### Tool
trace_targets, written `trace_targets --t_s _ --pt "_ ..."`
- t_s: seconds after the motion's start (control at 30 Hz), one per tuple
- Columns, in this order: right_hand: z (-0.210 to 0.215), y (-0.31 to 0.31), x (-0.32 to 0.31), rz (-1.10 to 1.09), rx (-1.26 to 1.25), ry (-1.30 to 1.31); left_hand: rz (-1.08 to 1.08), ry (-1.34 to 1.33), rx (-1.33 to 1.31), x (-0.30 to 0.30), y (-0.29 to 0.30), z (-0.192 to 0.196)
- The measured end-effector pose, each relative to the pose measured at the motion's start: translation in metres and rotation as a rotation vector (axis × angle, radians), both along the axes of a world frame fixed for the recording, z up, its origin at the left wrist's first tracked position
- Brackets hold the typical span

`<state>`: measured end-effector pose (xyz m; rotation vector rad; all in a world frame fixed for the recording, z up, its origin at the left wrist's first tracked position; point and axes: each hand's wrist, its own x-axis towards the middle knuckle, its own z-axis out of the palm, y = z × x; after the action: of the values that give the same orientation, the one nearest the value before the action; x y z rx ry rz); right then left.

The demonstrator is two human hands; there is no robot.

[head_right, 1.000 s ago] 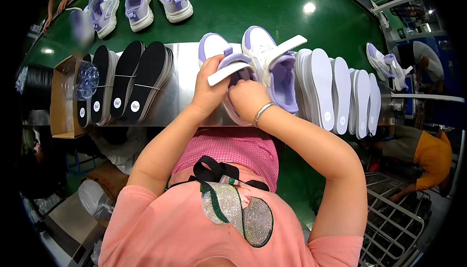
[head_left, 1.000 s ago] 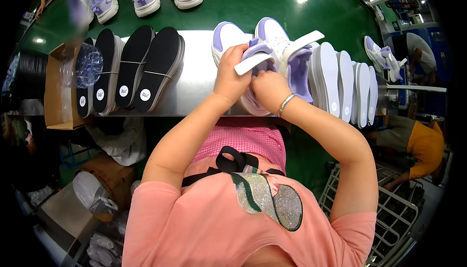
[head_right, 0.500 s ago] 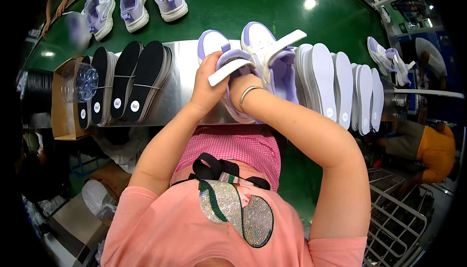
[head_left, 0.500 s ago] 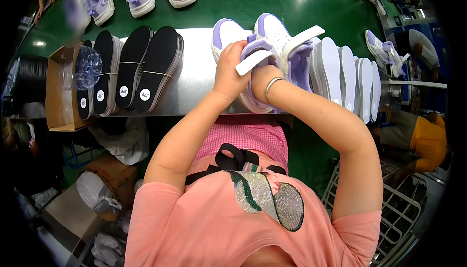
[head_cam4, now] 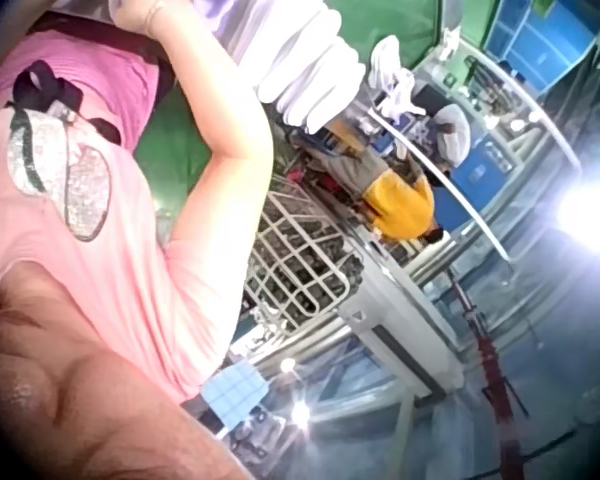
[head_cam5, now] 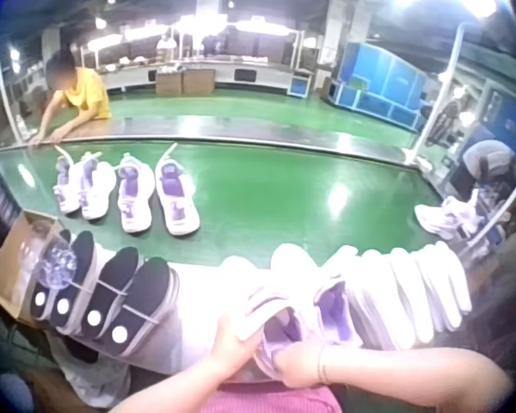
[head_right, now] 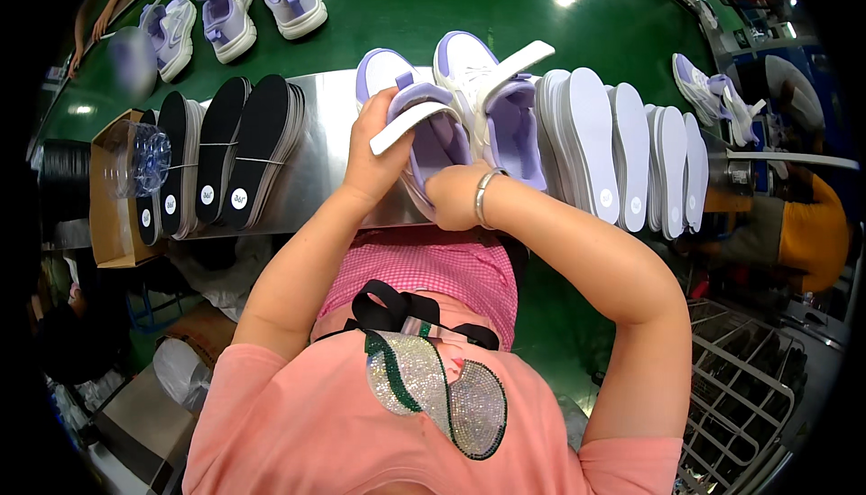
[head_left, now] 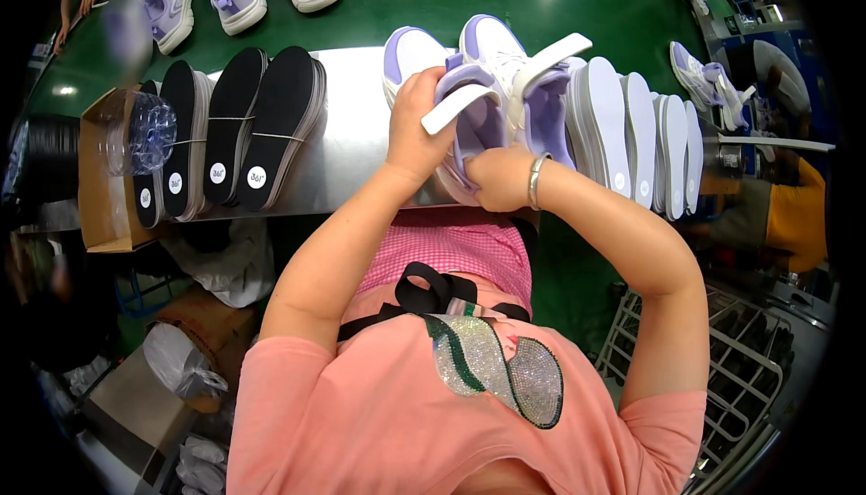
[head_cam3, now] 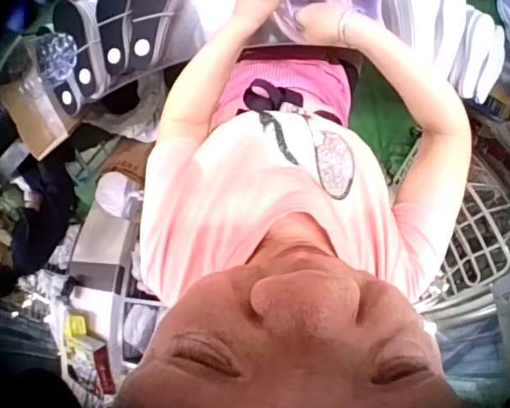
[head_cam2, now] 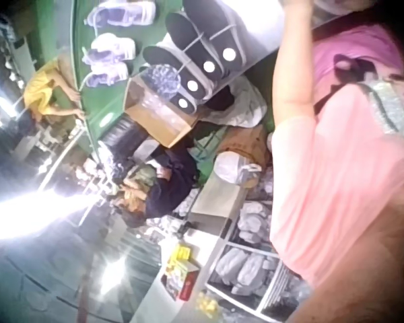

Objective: The person places white insoles into purple and white sneakers that are moving along a conveyor belt, smoothing the insoles down with their hands.

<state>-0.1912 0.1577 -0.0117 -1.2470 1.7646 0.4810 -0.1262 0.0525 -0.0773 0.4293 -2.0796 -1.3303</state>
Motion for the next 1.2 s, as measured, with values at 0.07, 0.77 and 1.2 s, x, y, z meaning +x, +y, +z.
trace_targets --t_s 0.07,0.77,1.2 --pt "-0.001 0.003 -0.002 0.000 -0.051 0.001 -0.020 0.004 0.014 0.000 -0.001 0.001" --pt "-0.004 0.119 -0.020 -0.614 -0.870 0.254 -0.128 -0.047 0.398 0.023 -0.043 0.023" --pt "-0.012 0.211 -0.139 -0.920 -0.635 0.847 -0.155 0.059 -0.125 -0.019 0.039 0.062"
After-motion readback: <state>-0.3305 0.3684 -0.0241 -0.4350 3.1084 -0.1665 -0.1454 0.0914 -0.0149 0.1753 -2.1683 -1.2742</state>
